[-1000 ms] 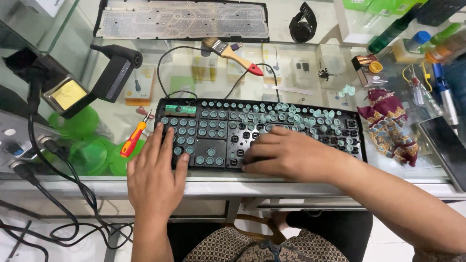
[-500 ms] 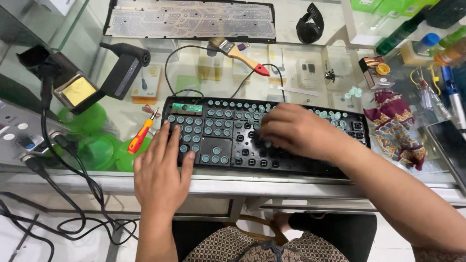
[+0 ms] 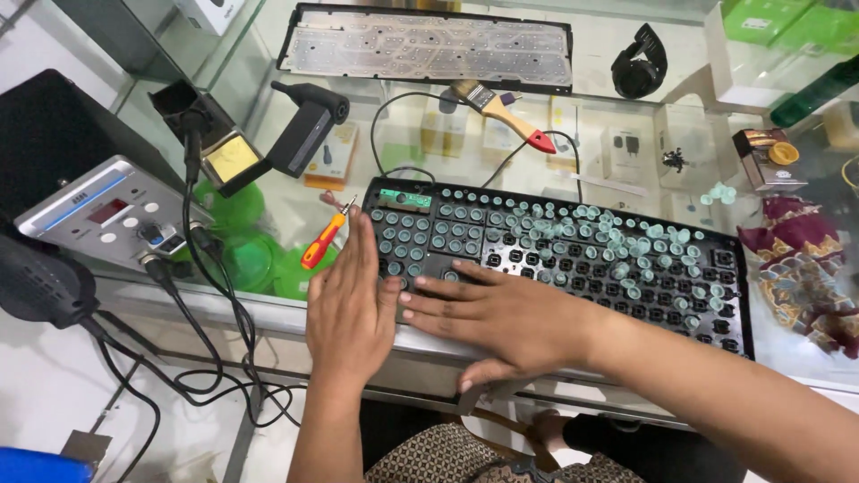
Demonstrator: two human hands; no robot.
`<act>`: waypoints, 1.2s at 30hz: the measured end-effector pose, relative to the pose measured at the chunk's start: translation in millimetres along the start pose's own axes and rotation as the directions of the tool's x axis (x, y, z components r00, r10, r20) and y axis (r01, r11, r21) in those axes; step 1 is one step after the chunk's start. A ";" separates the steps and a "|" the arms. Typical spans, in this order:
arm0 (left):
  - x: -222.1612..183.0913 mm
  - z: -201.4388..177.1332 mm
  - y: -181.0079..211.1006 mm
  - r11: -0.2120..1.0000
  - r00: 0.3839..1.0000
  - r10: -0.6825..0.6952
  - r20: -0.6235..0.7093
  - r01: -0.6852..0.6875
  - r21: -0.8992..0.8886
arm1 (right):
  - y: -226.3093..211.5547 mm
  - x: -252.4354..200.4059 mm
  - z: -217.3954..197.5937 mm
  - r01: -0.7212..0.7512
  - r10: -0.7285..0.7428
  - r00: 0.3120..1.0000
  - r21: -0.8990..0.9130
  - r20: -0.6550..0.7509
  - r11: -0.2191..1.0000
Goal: Disassembling a computer keyboard to access internal components using a screwdriver
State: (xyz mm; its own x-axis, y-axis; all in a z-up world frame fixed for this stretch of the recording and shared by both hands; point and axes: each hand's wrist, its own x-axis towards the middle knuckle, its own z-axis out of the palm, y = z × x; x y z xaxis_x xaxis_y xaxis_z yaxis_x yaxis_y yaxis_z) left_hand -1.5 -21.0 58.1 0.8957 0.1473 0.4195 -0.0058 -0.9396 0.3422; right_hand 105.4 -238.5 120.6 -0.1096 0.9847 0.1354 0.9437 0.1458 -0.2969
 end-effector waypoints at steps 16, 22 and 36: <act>-2.5 4.2 -1.2 0.999 1.000 -0.013 0.020 0.014 -0.029 | 57.3 -11.5 -13.0 -0.244 0.294 0.948 -0.313 0.125 0.918; -5.4 6.9 -4.3 0.992 0.999 -0.030 -0.033 0.025 -0.122 | 75.1 -17.1 -23.8 -0.253 0.262 0.965 -0.342 -0.022 0.905; -5.2 -1.9 -6.3 0.916 0.984 -0.169 -0.052 0.137 -0.376 | 25.0 63.4 9.9 -0.005 0.008 0.999 -0.079 0.043 0.997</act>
State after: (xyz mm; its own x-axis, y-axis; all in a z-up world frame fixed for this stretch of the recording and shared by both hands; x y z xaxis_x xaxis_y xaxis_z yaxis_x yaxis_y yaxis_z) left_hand -6.9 -15.3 55.4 0.8593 0.3197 0.3993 -0.0499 -0.7245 0.6875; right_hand 119.0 -171.6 112.5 -0.1149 0.9891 0.0923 0.9658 0.1329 -0.2225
